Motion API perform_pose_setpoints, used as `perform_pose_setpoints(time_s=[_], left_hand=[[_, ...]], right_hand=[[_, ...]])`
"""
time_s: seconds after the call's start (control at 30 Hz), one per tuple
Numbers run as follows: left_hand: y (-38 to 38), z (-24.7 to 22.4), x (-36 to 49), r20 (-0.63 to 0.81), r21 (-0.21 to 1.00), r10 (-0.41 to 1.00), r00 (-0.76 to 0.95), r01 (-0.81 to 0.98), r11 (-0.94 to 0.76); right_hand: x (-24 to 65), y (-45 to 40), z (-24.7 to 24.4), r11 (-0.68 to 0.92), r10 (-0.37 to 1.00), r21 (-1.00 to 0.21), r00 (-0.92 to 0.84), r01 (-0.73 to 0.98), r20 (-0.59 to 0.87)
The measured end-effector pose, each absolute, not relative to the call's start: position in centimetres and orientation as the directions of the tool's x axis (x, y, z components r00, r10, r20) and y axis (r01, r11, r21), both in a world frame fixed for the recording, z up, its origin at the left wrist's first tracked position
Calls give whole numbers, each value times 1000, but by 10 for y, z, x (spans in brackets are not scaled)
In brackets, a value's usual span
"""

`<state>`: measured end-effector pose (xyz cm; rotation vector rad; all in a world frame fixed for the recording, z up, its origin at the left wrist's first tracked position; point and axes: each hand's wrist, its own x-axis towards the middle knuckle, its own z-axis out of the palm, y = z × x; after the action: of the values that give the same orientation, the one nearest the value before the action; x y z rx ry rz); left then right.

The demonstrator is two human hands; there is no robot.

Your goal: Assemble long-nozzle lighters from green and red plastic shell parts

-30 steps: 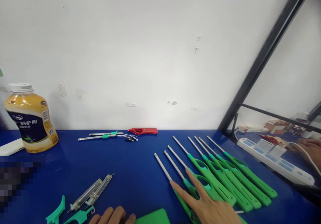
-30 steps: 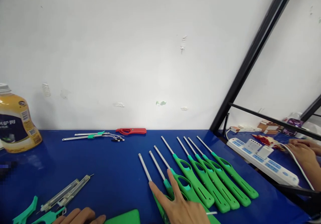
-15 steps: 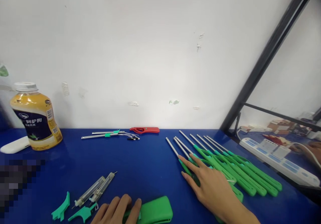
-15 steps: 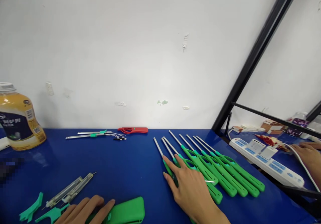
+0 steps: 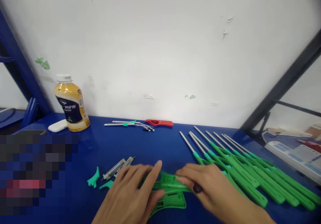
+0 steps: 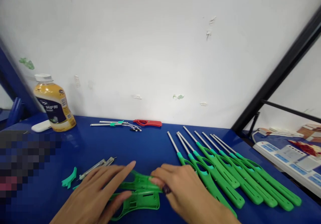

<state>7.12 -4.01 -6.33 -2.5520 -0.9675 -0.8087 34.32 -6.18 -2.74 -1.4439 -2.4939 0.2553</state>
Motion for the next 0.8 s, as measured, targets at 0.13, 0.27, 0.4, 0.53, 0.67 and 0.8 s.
perform_pose_setpoints(time_s=[0.13, 0.27, 0.4, 0.53, 0.67, 0.8], left_hand=[[-43, -40, 52, 647, 110, 630, 429, 765, -634], [-40, -29, 32, 620, 213, 710, 334, 799, -562], [-35, -27, 25, 572, 218, 750, 332, 820, -529], [-33, -28, 25, 548, 200, 766, 336, 837, -510], [-32, -29, 26, 540, 174, 762, 358, 838, -517], [-31, -28, 24, 522, 168, 761, 386, 828, -535]], right_hand=[[355, -39, -29, 478, 877, -283, -468, 831, 108], [367, -26, -35, 476, 879, -179, -465, 861, 102], [359, -7, -27, 464, 878, -21, -457, 885, 139], [326, 35, -5, 516, 848, 92, -523, 851, 83], [286, 89, 7, 555, 822, 158, -567, 817, 47], [253, 132, 5, 606, 784, 197, -621, 771, 18]])
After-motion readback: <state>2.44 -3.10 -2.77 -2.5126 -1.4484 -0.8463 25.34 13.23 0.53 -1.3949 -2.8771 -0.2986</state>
